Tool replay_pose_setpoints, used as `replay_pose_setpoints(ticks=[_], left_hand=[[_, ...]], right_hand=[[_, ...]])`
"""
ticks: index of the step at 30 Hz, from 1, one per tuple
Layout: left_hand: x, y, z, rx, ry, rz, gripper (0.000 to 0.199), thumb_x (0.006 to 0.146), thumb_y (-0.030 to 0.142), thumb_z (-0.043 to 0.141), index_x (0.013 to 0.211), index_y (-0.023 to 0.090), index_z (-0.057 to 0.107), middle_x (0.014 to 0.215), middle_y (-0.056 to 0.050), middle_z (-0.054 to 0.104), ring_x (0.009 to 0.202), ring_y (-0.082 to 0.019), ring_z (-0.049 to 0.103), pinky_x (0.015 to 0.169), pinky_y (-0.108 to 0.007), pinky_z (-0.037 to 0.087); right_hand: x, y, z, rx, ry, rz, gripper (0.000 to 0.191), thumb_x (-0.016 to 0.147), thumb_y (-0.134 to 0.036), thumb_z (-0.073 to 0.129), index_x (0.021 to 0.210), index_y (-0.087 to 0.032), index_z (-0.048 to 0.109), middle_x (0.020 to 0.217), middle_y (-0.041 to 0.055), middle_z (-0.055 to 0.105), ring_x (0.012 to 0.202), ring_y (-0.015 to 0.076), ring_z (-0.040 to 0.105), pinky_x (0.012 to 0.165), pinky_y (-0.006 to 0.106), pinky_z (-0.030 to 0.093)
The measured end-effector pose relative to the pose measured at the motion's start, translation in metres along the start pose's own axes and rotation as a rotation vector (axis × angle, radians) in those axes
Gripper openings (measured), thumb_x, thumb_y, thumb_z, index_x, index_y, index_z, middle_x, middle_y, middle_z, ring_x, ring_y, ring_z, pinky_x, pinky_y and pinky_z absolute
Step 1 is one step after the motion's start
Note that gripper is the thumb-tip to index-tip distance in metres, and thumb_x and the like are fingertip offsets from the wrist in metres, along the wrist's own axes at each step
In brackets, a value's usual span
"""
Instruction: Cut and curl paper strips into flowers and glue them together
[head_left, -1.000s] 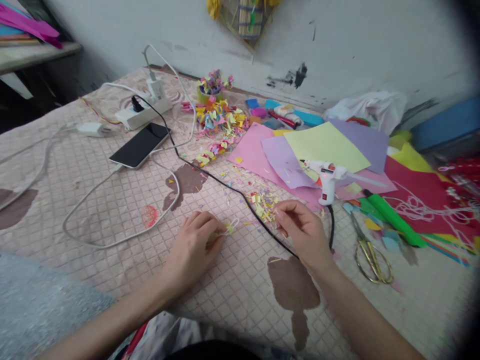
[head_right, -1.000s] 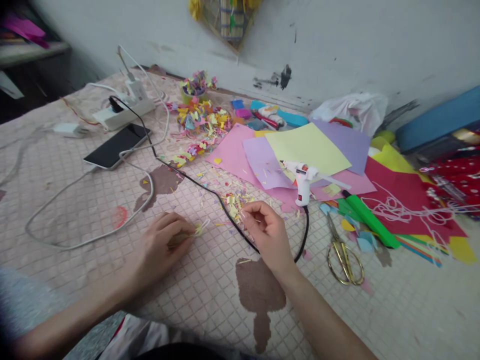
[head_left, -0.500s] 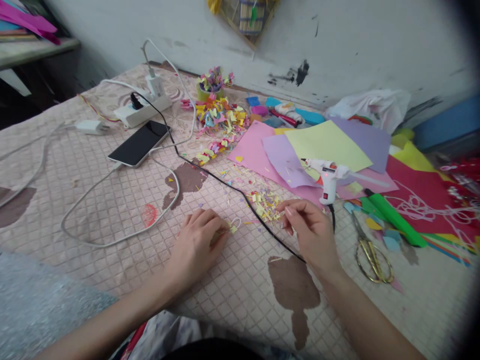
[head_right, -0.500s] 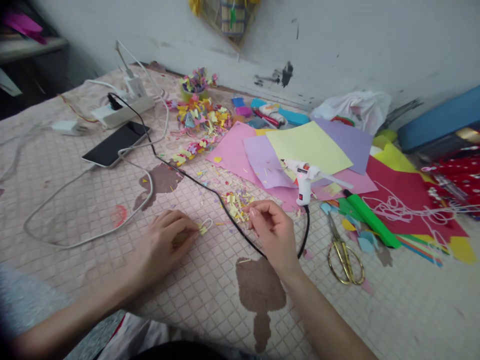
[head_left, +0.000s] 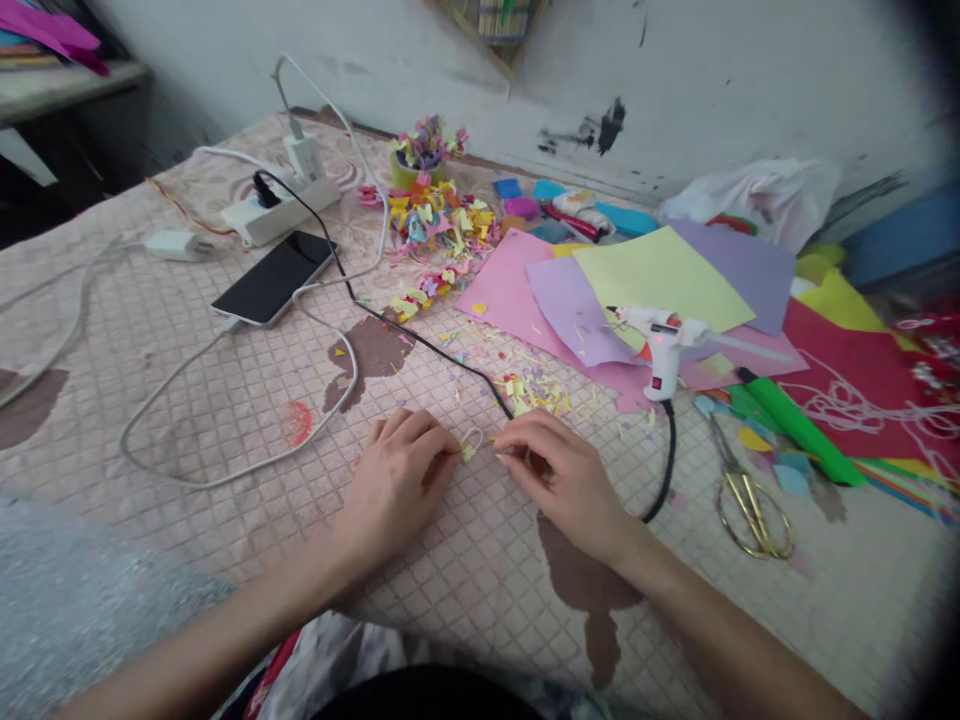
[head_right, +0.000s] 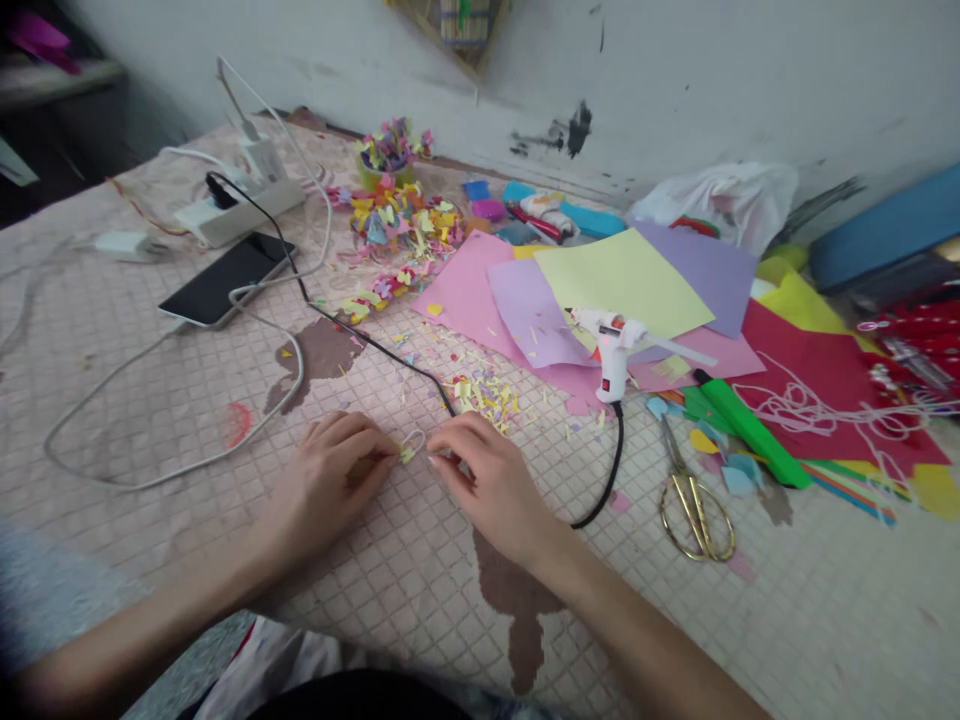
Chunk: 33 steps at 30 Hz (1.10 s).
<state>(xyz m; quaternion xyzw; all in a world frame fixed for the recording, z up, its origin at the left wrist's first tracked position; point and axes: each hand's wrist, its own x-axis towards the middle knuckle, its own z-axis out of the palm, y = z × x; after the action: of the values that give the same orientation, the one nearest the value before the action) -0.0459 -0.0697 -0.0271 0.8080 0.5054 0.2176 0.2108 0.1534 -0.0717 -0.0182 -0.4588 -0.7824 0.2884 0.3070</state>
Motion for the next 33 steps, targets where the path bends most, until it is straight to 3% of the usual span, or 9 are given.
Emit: replay_pose_setpoints(ticks=[4, 9, 33], left_hand=[[0.001, 0.001, -0.001, 0.022, -0.004, 0.005, 0.012, 0.086, 0.019, 0.05, 0.082, 0.019, 0.061, 0.084, -0.004, 0.059, 0.084, -0.02, 0.05, 0.077, -0.037, 0.041], [0.001, 0.001, 0.0, 0.04, -0.021, -0.003, 0.011, 0.086, 0.02, 0.05, 0.082, 0.019, 0.061, 0.084, -0.004, 0.059, 0.084, -0.021, 0.05, 0.077, -0.038, 0.041], [0.003, -0.001, -0.002, -0.011, -0.06, -0.013, 0.009, 0.085, 0.018, 0.052, 0.083, 0.019, 0.06, 0.086, -0.003, 0.059, 0.085, -0.02, 0.049, 0.077, -0.037, 0.04]], right_hand=[[0.005, 0.002, 0.008, -0.098, -0.088, -0.088, 0.019, 0.088, -0.011, 0.046, 0.097, -0.022, 0.059, 0.097, 0.0044, 0.058, 0.088, 0.0161, 0.057, 0.078, 0.031, 0.049], [0.01, 0.004, 0.012, -0.128, -0.143, -0.102, 0.017, 0.09, -0.013, 0.045, 0.095, -0.021, 0.059, 0.097, 0.0051, 0.057, 0.086, 0.0165, 0.057, 0.078, 0.032, 0.049], [0.011, 0.008, 0.013, -0.127, -0.171, -0.07, 0.013, 0.091, -0.014, 0.045, 0.094, -0.018, 0.057, 0.097, 0.0051, 0.055, 0.088, 0.0158, 0.055, 0.08, 0.031, 0.047]])
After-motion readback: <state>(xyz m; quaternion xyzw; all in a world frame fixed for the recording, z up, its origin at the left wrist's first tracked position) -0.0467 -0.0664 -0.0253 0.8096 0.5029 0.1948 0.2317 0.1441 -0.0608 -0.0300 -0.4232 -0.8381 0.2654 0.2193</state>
